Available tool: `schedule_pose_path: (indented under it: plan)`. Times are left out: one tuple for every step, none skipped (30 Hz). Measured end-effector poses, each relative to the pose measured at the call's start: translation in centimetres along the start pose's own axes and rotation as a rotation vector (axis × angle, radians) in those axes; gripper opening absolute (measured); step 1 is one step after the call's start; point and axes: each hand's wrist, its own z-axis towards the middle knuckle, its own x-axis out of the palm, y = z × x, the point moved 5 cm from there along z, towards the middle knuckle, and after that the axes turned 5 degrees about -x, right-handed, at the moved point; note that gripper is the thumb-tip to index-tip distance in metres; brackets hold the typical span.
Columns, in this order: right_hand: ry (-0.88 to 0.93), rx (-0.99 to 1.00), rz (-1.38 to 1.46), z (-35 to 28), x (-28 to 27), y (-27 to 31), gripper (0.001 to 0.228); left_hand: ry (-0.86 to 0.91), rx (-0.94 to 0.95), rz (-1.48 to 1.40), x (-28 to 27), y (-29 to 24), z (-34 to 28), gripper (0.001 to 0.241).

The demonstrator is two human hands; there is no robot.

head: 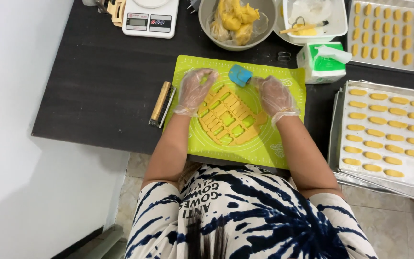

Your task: Gathering leftover dough scraps from a silicone mat using a scraper and hands to form a new ball of dough.

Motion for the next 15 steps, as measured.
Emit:
schedule_pose_path:
  plan:
    - [-0.004,0.006,0.001,0.2,0.4,-0.4,0.032,0.006,0.004,-0.001,-0.3,-1.3,-0.6,0.04]
    - [0.016,0.024,-0.001,0.3,0.9,-0.8,0.035,-0.018,-0.027,-0.122,-0.9,-2.4,-1.2,0.038]
    - [0.037,0.042,-0.003,0.5,1.3,-1.2,0.038,-0.041,-0.06,-0.242,-1.4,-3.5,-1.7,0.036]
    - [0.03,0.051,-0.001,0.1,1.0,-0.8,0.038,-0.031,-0.054,-0.243,-1.7,-5.0,-2.2,0.036]
    - [0.031,0.063,0.006,-0.4,0.7,-0.4,0.039,-0.004,-0.145,-0.371,-1.9,-6.0,-2.7,0.037]
    - [0.031,0.076,0.011,-0.8,0.4,-0.1,0.04,0.024,-0.237,-0.499,-1.9,-7.0,-3.3,0.038]
    - [0.024,0.085,0.013,-0.5,1.4,-1.4,0.04,0.034,-0.232,-0.5,-2.0,-8.3,-3.8,0.038]
    - [-0.026,0.03,-0.02,-0.2,2.2,-2.3,0.037,0.099,-0.249,-0.502,-1.9,-9.4,-4.3,0.042]
    - [-0.076,-0.025,-0.054,0.0,3.0,-3.2,0.033,0.163,-0.265,-0.504,-1.8,-10.6,-4.9,0.045]
    - [-0.081,-0.02,-0.051,-0.4,2.4,-3.6,0.033,0.169,-0.261,-0.502,-1.6,-11.6,-5.4,0.045]
    - [-0.153,-0.214,-0.005,-0.9,1.6,-3.1,0.025,0.195,-0.249,-0.534,-1.4,-12.7,-6.0,0.044]
    - [-0.223,-0.409,0.041,-1.6,0.8,-2.6,0.018,0.221,-0.239,-0.565,-1.2,-13.8,-6.6,0.043]
    - [-0.227,-0.404,0.043,-3.2,-0.3,-1.8,0.018,0.226,-0.237,-0.563,-0.7,-14.0,-7.1,0.043]
    - [-0.244,-0.458,0.413,-4.8,-1.8,-1.1,0.027,0.255,-0.224,-0.593,0.0,-14.3,-7.7,0.044]
    - [-0.257,-0.504,0.785,-6.5,-3.2,-0.5,0.039,0.284,-0.212,-0.623,0.6,-14.6,-8.2,0.045]
